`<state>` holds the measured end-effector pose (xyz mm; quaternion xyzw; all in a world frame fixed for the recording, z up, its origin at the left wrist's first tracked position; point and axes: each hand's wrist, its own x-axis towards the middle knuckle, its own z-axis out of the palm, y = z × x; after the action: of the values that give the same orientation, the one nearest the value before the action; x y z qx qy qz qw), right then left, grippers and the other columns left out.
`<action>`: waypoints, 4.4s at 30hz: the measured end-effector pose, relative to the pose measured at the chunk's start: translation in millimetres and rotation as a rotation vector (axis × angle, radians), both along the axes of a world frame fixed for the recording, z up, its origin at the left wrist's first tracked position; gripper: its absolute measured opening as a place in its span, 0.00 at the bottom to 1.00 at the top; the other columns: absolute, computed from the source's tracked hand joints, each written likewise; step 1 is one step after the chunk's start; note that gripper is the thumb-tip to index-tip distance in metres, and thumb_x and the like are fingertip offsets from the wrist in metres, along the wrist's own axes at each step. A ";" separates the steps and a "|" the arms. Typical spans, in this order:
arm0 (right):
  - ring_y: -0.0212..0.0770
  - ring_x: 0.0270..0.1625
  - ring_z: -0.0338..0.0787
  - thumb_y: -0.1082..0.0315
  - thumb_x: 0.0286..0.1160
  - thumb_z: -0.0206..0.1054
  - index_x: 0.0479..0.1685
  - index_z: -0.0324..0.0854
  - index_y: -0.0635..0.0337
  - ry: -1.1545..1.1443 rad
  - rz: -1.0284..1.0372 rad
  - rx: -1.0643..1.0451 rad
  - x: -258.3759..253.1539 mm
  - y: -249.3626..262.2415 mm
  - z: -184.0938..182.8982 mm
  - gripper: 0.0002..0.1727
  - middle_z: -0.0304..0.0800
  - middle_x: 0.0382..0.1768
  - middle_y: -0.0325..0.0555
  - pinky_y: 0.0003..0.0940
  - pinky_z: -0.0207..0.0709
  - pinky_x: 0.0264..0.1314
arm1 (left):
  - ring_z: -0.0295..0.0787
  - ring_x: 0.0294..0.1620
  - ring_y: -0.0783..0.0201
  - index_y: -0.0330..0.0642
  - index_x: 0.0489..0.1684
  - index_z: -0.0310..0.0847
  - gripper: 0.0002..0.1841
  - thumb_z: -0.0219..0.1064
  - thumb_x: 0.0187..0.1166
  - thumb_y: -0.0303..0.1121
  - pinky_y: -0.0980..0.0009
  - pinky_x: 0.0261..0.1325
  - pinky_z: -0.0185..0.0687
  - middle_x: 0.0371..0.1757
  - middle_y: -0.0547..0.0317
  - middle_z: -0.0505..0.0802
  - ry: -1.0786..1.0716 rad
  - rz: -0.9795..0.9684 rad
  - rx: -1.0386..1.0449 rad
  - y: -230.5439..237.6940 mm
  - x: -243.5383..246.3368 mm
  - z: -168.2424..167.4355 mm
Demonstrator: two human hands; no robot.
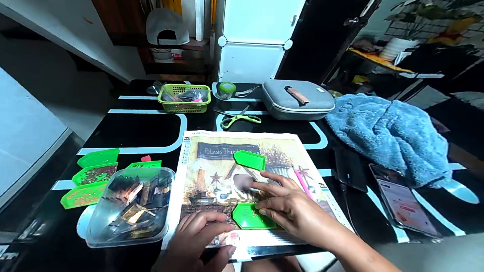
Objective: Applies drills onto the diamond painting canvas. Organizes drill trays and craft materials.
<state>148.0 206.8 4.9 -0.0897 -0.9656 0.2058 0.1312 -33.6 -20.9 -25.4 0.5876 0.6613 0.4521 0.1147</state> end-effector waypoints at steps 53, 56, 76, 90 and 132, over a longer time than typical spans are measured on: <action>0.28 0.35 0.93 0.59 0.88 0.61 0.55 0.91 0.56 0.432 -0.294 -0.941 35.2 34.1 -14.3 0.15 0.95 0.35 0.34 0.26 0.89 0.42 | 0.91 0.60 0.54 0.45 0.68 0.87 0.26 0.74 0.71 0.45 0.57 0.62 0.85 0.60 0.55 0.95 0.187 0.028 -0.039 67.5 30.8 -14.1; 0.21 0.34 0.84 0.57 0.91 0.57 0.48 0.92 0.57 0.441 -0.219 -0.806 21.2 12.2 -29.4 0.18 0.90 0.37 0.31 0.18 0.80 0.38 | 0.91 0.59 0.55 0.46 0.67 0.87 0.26 0.74 0.71 0.46 0.60 0.62 0.86 0.59 0.57 0.95 0.188 0.058 -0.053 66.6 32.2 -15.6; 0.17 0.28 0.81 0.55 0.95 0.50 0.37 0.80 0.58 0.482 -0.149 -0.507 3.8 -5.4 -45.1 0.21 0.83 0.27 0.33 0.12 0.75 0.32 | 0.91 0.60 0.58 0.48 0.66 0.88 0.26 0.72 0.69 0.47 0.61 0.63 0.85 0.58 0.62 0.95 0.218 0.093 -0.056 68.1 34.5 -17.6; 0.18 0.29 0.82 0.55 0.95 0.50 0.36 0.80 0.59 0.456 -0.118 -0.485 3.4 -1.6 -33.7 0.22 0.83 0.26 0.34 0.14 0.77 0.34 | 0.91 0.60 0.57 0.47 0.65 0.88 0.25 0.73 0.69 0.46 0.60 0.64 0.84 0.59 0.61 0.95 0.189 0.078 -0.074 67.2 34.3 -15.8; 0.19 0.19 0.78 0.56 0.92 0.54 0.32 0.79 0.51 0.481 -0.373 -0.356 -6.2 25.6 -43.4 0.18 0.80 0.20 0.27 0.13 0.73 0.22 | 0.89 0.62 0.59 0.45 0.67 0.86 0.24 0.74 0.73 0.46 0.62 0.67 0.80 0.60 0.57 0.95 0.144 0.047 -0.029 65.3 32.8 -17.4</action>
<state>141.8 232.4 -38.5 -0.2352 -0.8231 0.3585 0.3725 -0.8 44.4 -42.9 0.6010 0.6881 0.4014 0.0647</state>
